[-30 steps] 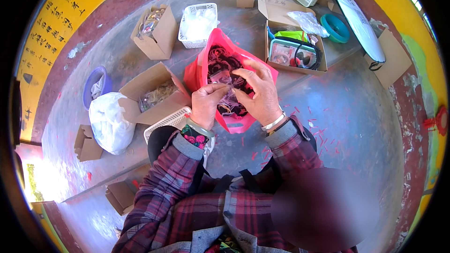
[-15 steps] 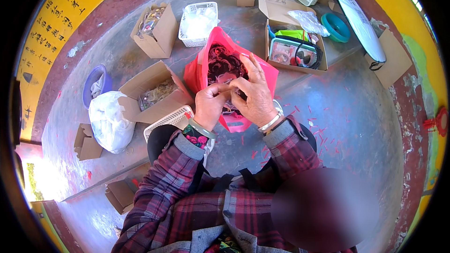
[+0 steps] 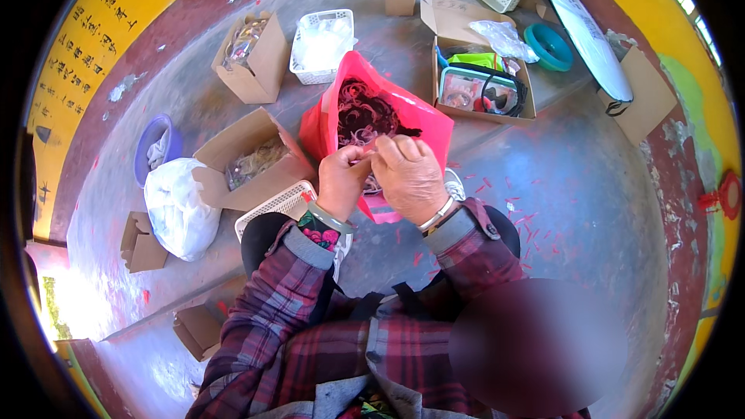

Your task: The person sits on the floor and sorts through a pile of hair ties in a pink plastic bag. They pick up individual hair ties, separate them from tangled clumps, and place them into a white plastic basket. The person handles the items one by one, occasionally picking up small pieces from the floor.

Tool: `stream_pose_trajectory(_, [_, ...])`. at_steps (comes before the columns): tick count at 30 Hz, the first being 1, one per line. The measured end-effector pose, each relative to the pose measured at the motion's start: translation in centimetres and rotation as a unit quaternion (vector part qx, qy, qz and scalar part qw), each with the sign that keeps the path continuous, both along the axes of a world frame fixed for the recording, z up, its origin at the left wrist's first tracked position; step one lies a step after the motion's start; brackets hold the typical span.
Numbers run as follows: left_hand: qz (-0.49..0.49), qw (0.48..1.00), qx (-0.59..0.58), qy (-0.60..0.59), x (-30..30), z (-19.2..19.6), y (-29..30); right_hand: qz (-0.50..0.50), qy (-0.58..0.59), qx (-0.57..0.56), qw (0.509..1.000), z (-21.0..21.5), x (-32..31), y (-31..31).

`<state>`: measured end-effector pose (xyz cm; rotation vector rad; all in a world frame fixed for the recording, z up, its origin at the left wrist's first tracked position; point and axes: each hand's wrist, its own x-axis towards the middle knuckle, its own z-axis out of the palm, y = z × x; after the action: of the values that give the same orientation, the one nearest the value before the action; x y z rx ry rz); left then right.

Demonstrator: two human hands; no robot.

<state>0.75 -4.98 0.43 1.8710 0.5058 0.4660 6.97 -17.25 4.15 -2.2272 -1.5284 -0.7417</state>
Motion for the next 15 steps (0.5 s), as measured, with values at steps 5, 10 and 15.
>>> stream_pose_trajectory(5, [-0.034,0.993,-0.099,0.047,0.1,0.7,0.1,0.028,0.090,0.065,0.993,-1.0,0.4,-0.1])
stream_pose_trajectory(10, [-0.058,0.996,0.021,0.058,-0.1,0.0,0.5,0.063,0.235,0.081,0.967,-0.9,1.3,-0.3])
stream_pose_trajectory(15, [-0.107,0.976,0.189,0.001,-0.2,-0.8,0.5,0.075,0.348,0.056,0.933,-1.0,2.2,-0.9])
